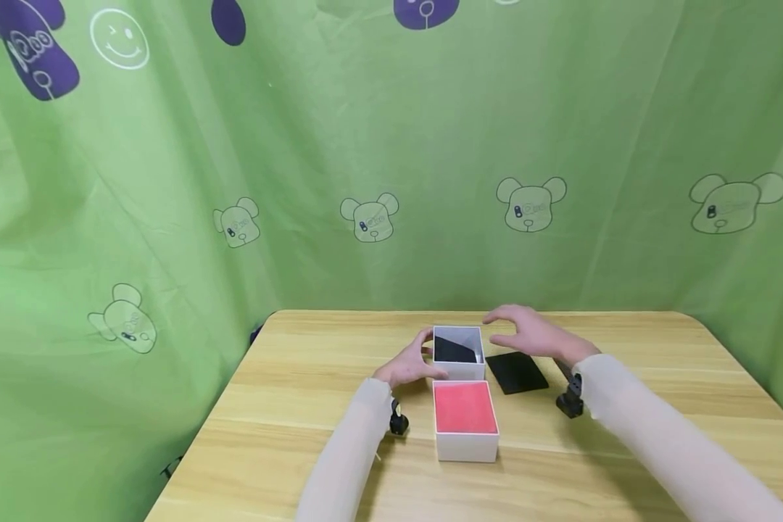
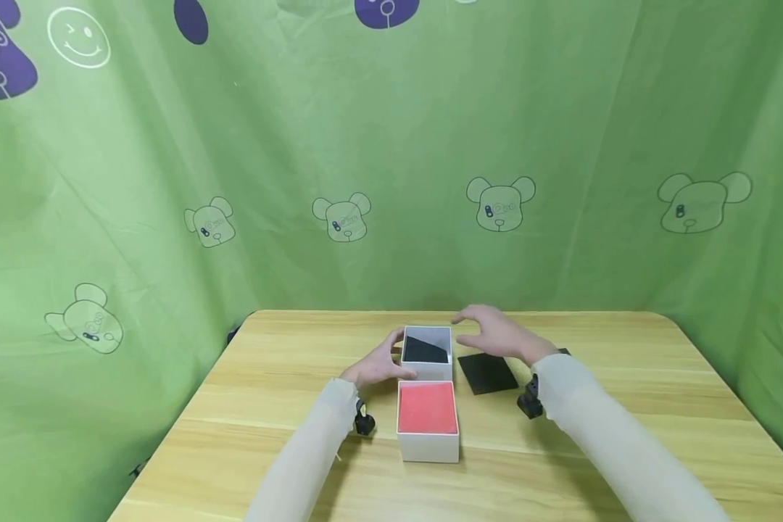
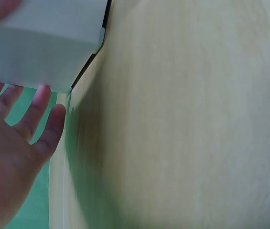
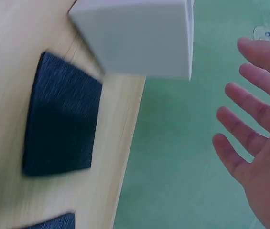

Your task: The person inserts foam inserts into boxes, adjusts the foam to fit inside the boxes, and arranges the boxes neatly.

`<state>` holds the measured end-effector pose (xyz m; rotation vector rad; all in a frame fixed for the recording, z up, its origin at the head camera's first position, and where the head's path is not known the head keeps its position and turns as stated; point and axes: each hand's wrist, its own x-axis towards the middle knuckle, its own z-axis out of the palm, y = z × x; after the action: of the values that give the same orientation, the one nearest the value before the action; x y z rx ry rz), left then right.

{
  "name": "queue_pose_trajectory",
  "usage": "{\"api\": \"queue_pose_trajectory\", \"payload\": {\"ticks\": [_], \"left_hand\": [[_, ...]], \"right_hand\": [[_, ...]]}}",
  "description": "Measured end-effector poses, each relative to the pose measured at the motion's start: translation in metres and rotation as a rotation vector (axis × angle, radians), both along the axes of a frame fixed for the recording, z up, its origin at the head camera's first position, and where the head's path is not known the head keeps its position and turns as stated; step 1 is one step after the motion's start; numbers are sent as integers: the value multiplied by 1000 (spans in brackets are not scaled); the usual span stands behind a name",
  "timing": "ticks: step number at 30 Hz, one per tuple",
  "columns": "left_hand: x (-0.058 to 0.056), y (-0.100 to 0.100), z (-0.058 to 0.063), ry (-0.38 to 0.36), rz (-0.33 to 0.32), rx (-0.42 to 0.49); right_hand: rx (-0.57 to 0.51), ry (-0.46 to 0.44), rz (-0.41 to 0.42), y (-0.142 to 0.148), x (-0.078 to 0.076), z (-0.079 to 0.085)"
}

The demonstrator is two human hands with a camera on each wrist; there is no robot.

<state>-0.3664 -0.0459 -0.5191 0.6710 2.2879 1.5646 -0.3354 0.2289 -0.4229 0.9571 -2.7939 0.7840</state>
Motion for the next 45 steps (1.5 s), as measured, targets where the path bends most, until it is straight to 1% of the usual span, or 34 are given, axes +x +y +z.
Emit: {"api": "queue_pose_trajectory", "payload": {"ticks": [3,7,9,14,22,27,33,39,42,45], "left_hand": [[1,0,0,-5,2,-8],[2,0,1,-10,10,-14],[3,0,1,-12,17,-18],[3,0,2,-9,15,-11],[6,0,3,-3,14,-17],[5,0,4,-6,11,-11],[4,1,3,12,10,-26],[6,0,5,17,13,-31],[6,0,5,16,13,-36],[5,0,4,16,17,-38]], "right_hand": [[44,-53,-24,15,2,-5],[98,-119,-33,30,5,-19],[115,-133,-21,35,6,-26],[181,-123,-7,46,7,-47],[230,-185,-17,54,8,-70],[249,-198,-11,55,7,-77],[242,-197,-24,52,5,-80],[214,-196,-40,48,-2,-86],[219,-193,-49,46,-5,-89],[224,-198,-75,45,-7,-92]]}}
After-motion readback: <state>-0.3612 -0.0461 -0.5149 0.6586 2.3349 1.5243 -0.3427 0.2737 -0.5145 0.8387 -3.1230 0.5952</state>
